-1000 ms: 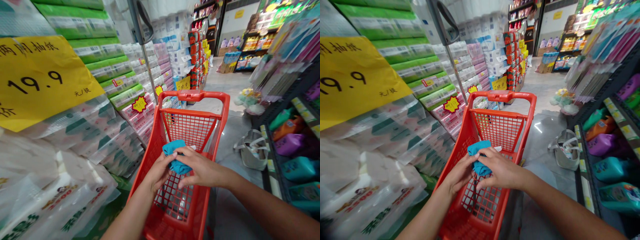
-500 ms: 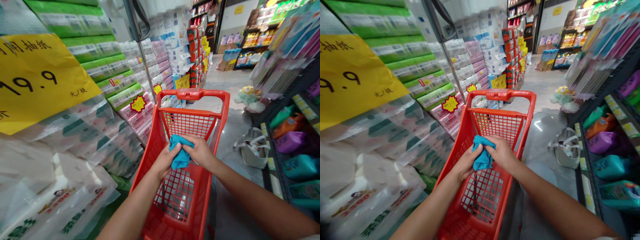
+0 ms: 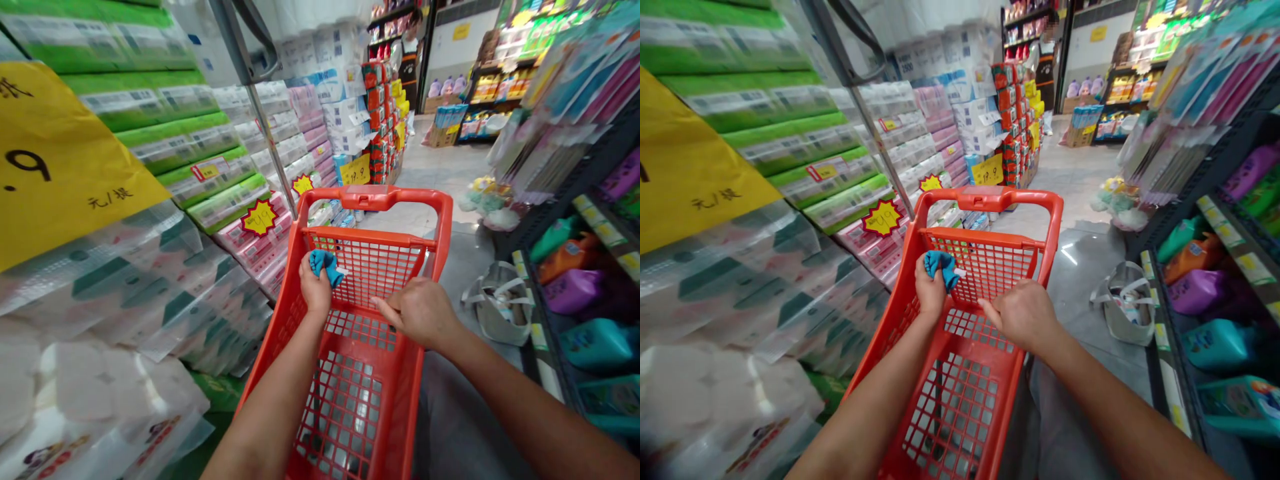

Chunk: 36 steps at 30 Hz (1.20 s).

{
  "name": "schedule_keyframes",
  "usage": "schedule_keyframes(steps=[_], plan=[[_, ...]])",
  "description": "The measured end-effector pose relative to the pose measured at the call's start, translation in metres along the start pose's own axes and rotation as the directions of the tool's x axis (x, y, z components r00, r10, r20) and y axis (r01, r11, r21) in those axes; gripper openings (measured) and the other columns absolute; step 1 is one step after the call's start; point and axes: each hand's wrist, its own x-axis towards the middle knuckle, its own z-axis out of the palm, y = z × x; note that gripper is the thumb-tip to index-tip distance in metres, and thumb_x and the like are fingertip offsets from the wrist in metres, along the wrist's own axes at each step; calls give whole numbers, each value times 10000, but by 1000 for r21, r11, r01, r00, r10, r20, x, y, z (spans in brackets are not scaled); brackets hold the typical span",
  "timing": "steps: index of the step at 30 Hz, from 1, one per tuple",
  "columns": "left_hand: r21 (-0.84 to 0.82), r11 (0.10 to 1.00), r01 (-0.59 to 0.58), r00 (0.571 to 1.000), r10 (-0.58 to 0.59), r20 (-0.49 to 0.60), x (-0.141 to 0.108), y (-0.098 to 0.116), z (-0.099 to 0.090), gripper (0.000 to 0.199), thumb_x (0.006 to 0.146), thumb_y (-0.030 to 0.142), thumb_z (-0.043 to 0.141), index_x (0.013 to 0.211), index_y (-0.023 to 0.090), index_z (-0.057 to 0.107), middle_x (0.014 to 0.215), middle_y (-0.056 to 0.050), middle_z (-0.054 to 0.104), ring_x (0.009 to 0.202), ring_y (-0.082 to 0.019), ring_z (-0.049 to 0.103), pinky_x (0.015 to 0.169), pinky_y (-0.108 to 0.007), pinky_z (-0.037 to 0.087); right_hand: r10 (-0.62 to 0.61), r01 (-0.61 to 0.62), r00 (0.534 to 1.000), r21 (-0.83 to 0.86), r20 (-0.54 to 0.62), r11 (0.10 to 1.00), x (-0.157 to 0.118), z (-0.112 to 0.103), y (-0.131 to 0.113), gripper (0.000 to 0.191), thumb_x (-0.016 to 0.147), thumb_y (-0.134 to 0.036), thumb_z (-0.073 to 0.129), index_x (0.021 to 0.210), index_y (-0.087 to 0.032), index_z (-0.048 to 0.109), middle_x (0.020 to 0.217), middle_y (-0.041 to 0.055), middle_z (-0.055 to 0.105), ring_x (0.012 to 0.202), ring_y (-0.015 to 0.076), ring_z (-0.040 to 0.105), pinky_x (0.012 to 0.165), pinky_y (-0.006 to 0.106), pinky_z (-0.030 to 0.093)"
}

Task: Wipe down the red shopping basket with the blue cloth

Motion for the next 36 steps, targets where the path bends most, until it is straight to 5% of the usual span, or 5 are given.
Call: schedule_keyframes(steps=[9,15,20,30,36], plan=[[186,964,-190,979,200,-38,-13,-10,50,603,983,412,453,1537,202,340,1516,-183,379,1399,-291,457,1139,-465,414,-16,30,987,89,-159,996,4,8,-13,471,948,-333,562,496,-223,634,489,3,626,465,153,516,637,347,260],[113,955,-273,955,283,-89,9,-27,45,454,966,282,473,1417,241,507,1282,-125,589,1240,-233,582,1108,-381,437,20,17,966,142,-258,990,7,7,-34,452,918,-292,572,473,-210,593,459,0,587,449,144,482,636,336,284],[138,961,-240,946,263,-187,12,-33,40,528,960,341,523,1441,180,376,1380,-182,488,1289,-253,521,1105,-413,427,74,6,949,251,-307,968,5,1,-60,444,928,-246,553,486,-209,563,455,-11,557,449,140,462,627,332,294],[175,940,-292,944,313,-107,5,-26,27,366,925,202,503,1287,188,558,1231,-137,508,1197,-246,553,1072,-398,455,55,15,953,228,-299,974,2,-2,-69,457,945,-249,550,489,-209,553,451,-13,548,460,133,470,626,332,300],[261,883,-390,915,339,219,-22,-22,27,465,781,141,647,1230,262,645,1344,-96,467,1138,-253,602,923,-355,547,58,5,952,202,-301,979,4,-1,-71,456,935,-249,545,481,-212,560,451,-5,558,461,131,479,619,326,317]])
